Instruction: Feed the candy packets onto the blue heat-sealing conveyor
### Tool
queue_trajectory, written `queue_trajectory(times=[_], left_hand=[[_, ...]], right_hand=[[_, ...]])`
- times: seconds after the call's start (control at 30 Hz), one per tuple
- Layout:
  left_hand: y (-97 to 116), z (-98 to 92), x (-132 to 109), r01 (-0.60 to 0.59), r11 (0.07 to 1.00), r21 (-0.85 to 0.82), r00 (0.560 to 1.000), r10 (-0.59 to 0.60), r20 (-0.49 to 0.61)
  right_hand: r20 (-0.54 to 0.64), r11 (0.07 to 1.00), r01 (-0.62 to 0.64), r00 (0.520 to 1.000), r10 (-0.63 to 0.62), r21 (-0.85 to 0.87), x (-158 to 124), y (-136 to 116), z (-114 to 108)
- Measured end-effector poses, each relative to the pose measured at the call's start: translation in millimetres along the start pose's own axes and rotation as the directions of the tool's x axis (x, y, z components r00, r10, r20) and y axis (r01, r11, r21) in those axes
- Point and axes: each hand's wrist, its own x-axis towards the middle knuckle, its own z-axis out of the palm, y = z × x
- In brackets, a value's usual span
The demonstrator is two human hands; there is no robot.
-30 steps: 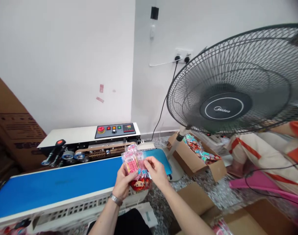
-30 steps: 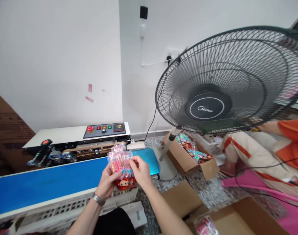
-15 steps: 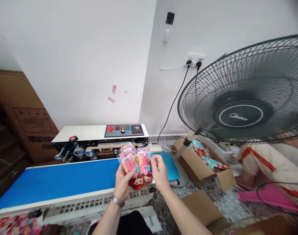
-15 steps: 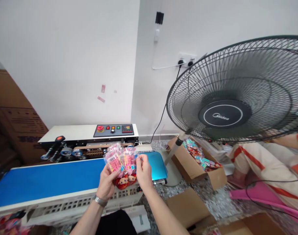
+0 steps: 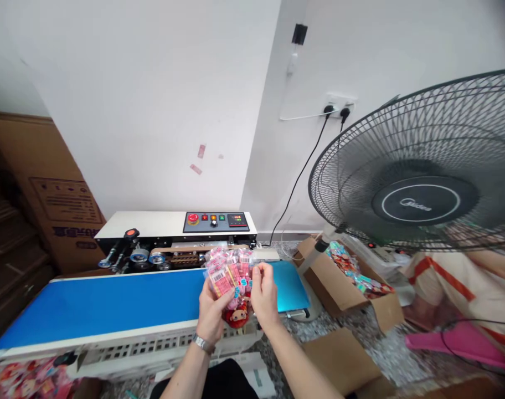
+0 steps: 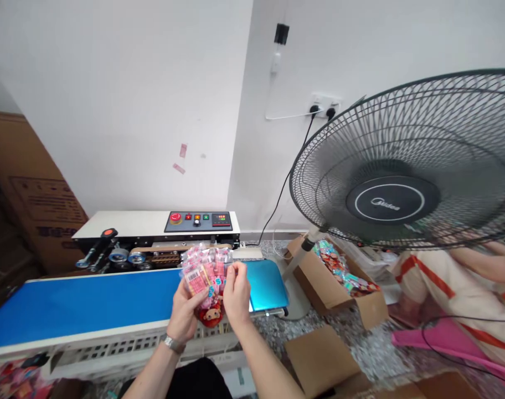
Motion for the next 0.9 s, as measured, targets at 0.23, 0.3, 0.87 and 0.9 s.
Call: queue_trajectory(times=[0.23, 0.3, 0.87, 0.9], left_hand=[[0.7, -2.5, 1.0, -0.009, 0.999, -0.044, 0.999, 0.007, -0.040], [1.6, -2.4, 0.3, -0.009, 0.999, -0.043, 1.000, 0.008, -0.023], [2.9, 1.1, -3.0, 0.006, 0.994, -0.110, 0.999, -0.010, -0.031], [2.8, 1.0, -2.8, 0.004, 0.994, -0.113, 0.999, -0.007, -0.033]], right_hand=[[0.049, 0.907, -0.186, 0.982, 0.181, 0.379, -3.4, 12.3, 8.4], [0.183, 0.856, -0.214, 0.973, 0.143, 0.470, -1.9, 12.1, 9.6], [0.010, 0.798, -0.209, 0.969, 0.246, 0.565, -8.9, 2.9, 13.1], [0.005, 0.822, -0.203, 0.972, 0.237, 0.532, -7.6, 3.1, 11.9]])
